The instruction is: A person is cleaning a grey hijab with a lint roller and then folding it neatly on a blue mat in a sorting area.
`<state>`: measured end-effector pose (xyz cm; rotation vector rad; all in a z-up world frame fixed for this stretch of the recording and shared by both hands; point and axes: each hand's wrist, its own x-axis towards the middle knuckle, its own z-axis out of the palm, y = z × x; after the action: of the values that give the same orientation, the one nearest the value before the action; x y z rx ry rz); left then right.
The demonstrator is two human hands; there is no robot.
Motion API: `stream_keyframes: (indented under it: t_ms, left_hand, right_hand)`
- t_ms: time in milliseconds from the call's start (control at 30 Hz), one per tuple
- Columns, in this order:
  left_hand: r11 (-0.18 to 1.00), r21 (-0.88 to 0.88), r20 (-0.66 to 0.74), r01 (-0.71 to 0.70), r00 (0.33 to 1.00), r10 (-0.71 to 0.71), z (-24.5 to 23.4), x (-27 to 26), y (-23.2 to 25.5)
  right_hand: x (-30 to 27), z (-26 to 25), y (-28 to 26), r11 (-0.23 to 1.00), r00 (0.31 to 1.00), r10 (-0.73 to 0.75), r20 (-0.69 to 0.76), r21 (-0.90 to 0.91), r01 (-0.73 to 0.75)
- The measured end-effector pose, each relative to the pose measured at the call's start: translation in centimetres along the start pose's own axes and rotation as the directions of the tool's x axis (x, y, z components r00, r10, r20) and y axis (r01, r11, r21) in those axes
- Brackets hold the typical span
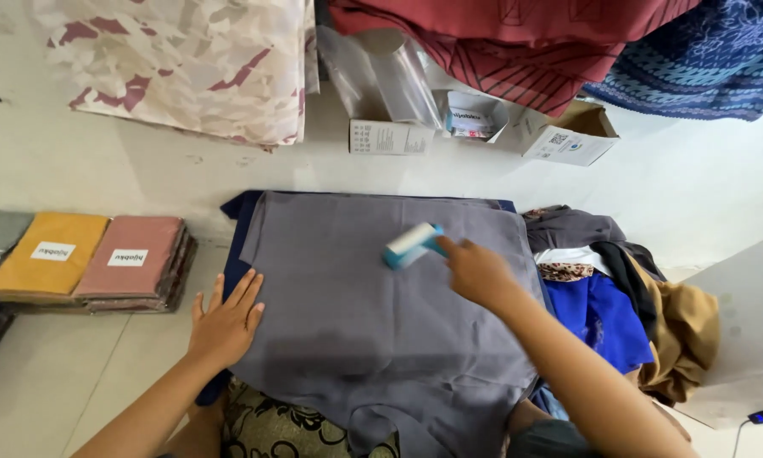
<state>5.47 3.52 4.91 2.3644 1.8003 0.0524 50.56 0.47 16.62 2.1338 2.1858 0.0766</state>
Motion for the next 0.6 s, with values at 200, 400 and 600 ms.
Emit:
stream_keyframes:
  t_ms: [200, 400, 600]
  left_hand:
    - [0.999, -0.013, -0.1, 0.032, 0.994, -0.033, 0.5, 0.0, 0.3]
    - [0.998, 0.059, -0.077, 0.0, 0.997, 0.005, 0.4, 0.5, -0.2]
    - [0.998, 0.056, -0.074, 0.001, 0.997, 0.003, 1.2, 0.7, -0.6]
  right_hand:
    - [8.2, 1.4, -4.0, 0.986, 0.982, -0.046, -0.185, 0.147, 0.074]
    - [1.8, -3.9, -2.5, 0.973, 0.999, 0.001, -0.037, 0.229, 0.007]
    - [-10.8, -6.9, 0.9, 0.999, 0.993, 0.003, 0.117, 0.038, -0.007]
